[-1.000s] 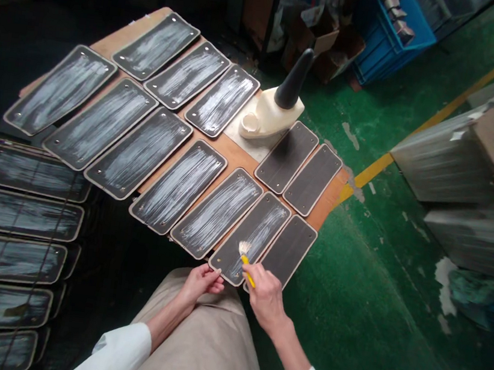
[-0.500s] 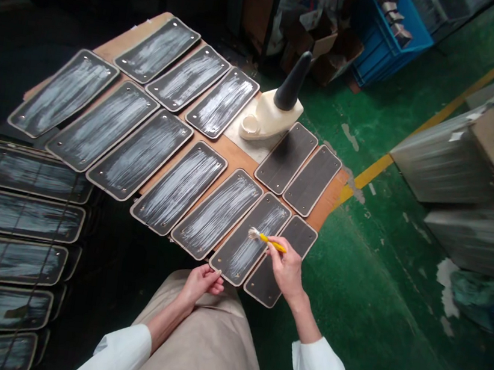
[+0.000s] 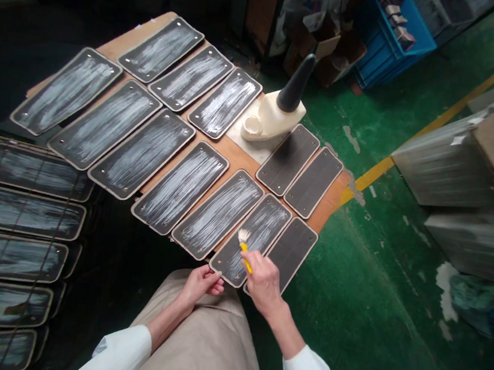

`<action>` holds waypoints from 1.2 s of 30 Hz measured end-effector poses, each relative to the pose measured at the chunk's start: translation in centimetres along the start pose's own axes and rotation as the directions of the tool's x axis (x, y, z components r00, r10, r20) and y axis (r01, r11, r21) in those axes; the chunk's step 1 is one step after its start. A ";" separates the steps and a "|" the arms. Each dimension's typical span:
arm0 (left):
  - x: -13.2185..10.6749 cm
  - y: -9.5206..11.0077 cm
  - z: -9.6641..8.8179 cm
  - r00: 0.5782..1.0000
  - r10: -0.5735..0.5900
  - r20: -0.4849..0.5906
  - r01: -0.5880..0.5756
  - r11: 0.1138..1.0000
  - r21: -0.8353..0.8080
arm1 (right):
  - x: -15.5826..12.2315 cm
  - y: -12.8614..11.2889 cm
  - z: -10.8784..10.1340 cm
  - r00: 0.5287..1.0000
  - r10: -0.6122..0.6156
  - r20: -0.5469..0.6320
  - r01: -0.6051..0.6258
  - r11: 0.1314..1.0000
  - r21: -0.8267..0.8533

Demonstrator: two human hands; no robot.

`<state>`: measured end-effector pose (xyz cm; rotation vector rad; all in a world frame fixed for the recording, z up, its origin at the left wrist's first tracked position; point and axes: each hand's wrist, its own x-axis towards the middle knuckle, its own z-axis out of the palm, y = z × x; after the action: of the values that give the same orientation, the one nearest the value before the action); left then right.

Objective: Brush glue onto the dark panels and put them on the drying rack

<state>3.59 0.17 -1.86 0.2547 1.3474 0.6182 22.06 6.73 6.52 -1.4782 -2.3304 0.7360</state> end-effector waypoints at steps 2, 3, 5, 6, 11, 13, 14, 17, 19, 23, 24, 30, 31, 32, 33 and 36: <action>0.0 0.0 -0.1 1.000 -0.002 0.002 0.002 1.000 0.001 | -1.8 -1.8 0.3 0.998 0.020 0.059 -0.028 0.990 0.136; 0.0 0.0 -0.1 1.000 -0.003 0.001 0.003 1.000 0.002 | -2.4 -2.3 0.4 0.996 0.039 0.083 -0.056 0.975 0.213; -0.1 0.1 -0.1 1.000 -0.006 0.002 0.006 1.000 0.003 | -2.6 -2.4 0.1 0.989 0.092 0.114 -0.128 0.923 0.364; -0.2 0.2 -0.1 1.000 -0.006 0.003 0.006 1.000 0.006 | -2.2 -2.0 -0.1 0.985 0.126 0.115 -0.163 0.891 0.424; -0.5 0.5 0.1 1.000 0.014 0.002 -0.014 1.000 0.021 | 1.7 3.1 -2.0 0.956 0.283 -0.074 -0.210 0.839 0.502; -0.5 0.5 0.1 1.000 0.023 -0.002 -0.023 1.000 0.021 | 3.0 4.9 -2.7 0.929 0.295 -0.221 -0.184 0.891 0.416; -0.5 0.4 0.1 1.000 0.028 -0.005 -0.027 0.999 0.022 | 3.4 5.4 -2.9 0.917 0.277 -0.287 -0.170 0.922 0.347; -0.3 0.2 0.1 0.999 0.025 -0.024 -0.024 1.000 0.017 | 3.0 4.9 -2.3 0.941 0.150 -0.305 -0.119 0.986 0.115; -0.1 0.1 0.1 0.999 0.008 -0.035 -0.007 1.000 0.007 | 1.4 3.0 -1.0 0.982 0.065 -0.175 -0.061 0.998 0.024; 0.0 -0.2 0.0 1.000 0.001 -0.026 -0.001 1.000 -0.012 | -2.8 -1.7 1.2 0.998 -0.018 0.055 0.010 0.991 0.136; 0.0 -0.2 -0.1 1.000 0.005 -0.023 -0.005 1.000 -0.012 | -3.5 -2.5 1.4 0.996 -0.009 0.087 -0.009 0.979 0.204; -0.3 0.1 -0.1 1.000 0.003 -0.018 -0.003 1.000 -0.003 | -3.2 -1.4 -0.4 0.984 0.149 0.096 -0.177 0.854 0.489; -0.3 0.2 0.0 1.000 0.002 -0.018 -0.002 1.000 0.000 | -2.7 -0.6 -0.8 0.981 0.182 0.060 -0.188 0.849 0.494; -0.4 0.3 0.0 1.000 0.000 -0.020 0.000 1.000 0.005 | -2.3 0.4 -1.2 0.977 0.213 0.021 -0.196 0.849 0.491; -0.4 0.4 0.1 1.000 0.000 -0.023 0.000 1.000 0.010 | -2.0 1.3 -1.6 0.971 0.240 -0.016 -0.203 0.852 0.482; -0.4 0.2 0.1 1.000 0.008 -0.029 -0.007 1.000 0.025 | -1.0 3.4 -2.8 0.939 0.316 -0.135 -0.221 0.857 0.465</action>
<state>3.62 0.13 -1.42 0.2719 1.3831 0.6142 26.42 7.79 6.97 -1.5865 -1.6692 1.0475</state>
